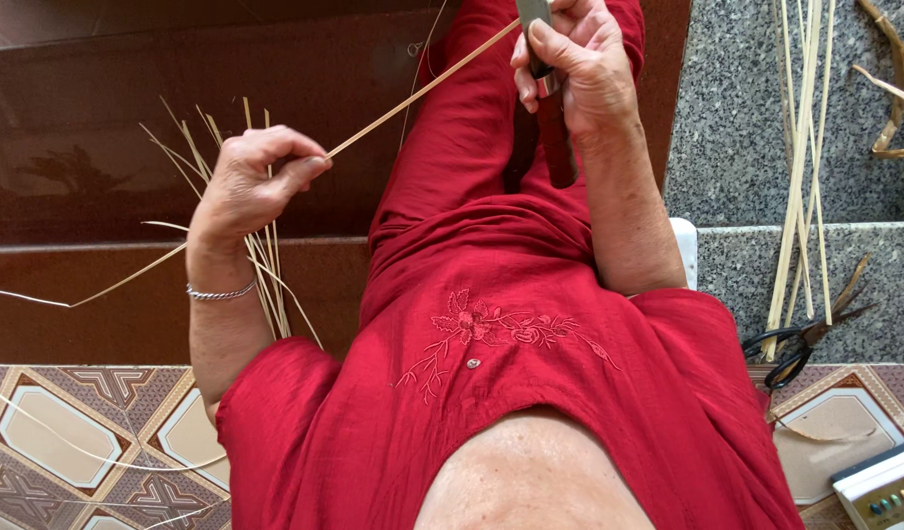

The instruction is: The person sits on tiled steps and splits thin rattan strips with a knife, drawing the blade along the strip to shave it into thinner strands, then sets finished strands aside and picks up the next strip, repeating the shaving process.

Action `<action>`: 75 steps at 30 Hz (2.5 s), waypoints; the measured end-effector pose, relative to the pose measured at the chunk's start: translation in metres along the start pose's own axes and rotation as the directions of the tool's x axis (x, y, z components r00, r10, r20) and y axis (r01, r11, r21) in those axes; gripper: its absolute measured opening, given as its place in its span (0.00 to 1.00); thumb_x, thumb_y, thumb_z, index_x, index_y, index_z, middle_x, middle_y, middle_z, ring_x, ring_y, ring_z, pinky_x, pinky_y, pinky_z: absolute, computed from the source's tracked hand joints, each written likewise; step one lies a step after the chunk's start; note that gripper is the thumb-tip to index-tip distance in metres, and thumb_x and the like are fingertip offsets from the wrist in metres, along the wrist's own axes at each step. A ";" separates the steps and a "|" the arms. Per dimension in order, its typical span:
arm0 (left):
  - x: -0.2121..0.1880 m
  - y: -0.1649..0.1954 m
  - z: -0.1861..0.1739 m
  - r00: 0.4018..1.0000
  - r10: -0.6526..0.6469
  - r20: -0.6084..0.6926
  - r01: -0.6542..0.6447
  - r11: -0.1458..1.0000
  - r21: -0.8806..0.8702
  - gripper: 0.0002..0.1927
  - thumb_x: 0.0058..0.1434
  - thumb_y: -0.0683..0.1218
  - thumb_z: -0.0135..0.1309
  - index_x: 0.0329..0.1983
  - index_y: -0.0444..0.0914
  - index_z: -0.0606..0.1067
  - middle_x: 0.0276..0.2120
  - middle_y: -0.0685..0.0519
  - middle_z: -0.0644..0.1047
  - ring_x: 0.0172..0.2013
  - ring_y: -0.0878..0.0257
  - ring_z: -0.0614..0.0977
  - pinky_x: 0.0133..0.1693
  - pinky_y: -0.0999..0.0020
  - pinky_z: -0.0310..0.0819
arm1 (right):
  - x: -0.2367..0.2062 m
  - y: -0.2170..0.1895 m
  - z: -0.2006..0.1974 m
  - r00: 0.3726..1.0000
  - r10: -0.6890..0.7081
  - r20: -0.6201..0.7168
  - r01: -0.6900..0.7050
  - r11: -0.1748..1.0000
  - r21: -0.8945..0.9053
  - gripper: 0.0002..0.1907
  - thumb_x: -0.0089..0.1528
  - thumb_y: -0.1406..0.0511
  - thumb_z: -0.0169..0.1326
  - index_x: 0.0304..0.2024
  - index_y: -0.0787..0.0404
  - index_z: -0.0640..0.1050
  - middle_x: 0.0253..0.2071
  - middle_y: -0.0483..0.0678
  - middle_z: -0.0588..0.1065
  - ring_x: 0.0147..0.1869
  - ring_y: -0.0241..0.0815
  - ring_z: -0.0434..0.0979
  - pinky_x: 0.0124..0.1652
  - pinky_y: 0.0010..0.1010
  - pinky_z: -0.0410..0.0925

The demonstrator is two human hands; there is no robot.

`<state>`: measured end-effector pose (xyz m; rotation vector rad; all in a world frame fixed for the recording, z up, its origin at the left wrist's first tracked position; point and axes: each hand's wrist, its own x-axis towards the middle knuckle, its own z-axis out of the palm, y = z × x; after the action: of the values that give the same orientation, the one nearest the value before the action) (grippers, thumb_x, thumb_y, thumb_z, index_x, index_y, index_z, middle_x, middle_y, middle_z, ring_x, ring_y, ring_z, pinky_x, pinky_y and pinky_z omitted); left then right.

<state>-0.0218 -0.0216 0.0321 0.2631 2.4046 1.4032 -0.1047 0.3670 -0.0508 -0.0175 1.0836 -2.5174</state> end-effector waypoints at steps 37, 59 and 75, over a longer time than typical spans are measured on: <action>-0.062 -0.060 -0.059 0.953 -0.300 -0.034 0.297 0.952 -0.078 0.06 0.67 0.41 0.63 0.45 0.35 0.82 0.36 0.54 0.82 0.36 0.71 0.80 0.39 0.74 0.77 | 0.002 -0.025 -0.039 0.985 -0.159 -0.068 0.144 0.971 -0.190 0.08 0.74 0.72 0.58 0.39 0.70 0.76 0.38 0.59 0.80 0.27 0.45 0.78 0.23 0.31 0.68; 0.109 0.031 0.108 0.984 0.169 -0.063 -0.180 0.952 -0.249 0.02 0.72 0.38 0.58 0.46 0.33 0.79 0.34 0.56 0.81 0.35 0.75 0.77 0.37 0.78 0.74 | -0.004 0.021 0.027 1.000 0.021 -0.007 -0.022 0.978 -0.206 0.14 0.72 0.72 0.57 0.54 0.62 0.65 0.39 0.54 0.79 0.29 0.40 0.78 0.26 0.23 0.66; 0.072 0.024 0.078 0.997 -0.022 0.076 0.051 0.913 -0.405 0.02 0.71 0.39 0.57 0.42 0.35 0.79 0.23 0.64 0.71 0.23 0.78 0.67 0.24 0.80 0.59 | -0.006 0.004 0.012 0.994 -0.104 -0.042 0.097 0.985 -0.146 0.12 0.73 0.71 0.58 0.53 0.62 0.68 0.38 0.58 0.79 0.26 0.44 0.77 0.23 0.28 0.67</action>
<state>-0.0587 0.0769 0.0028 0.1559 1.9868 1.8002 -0.0962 0.3584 -0.0442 -0.0519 1.3128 -2.5350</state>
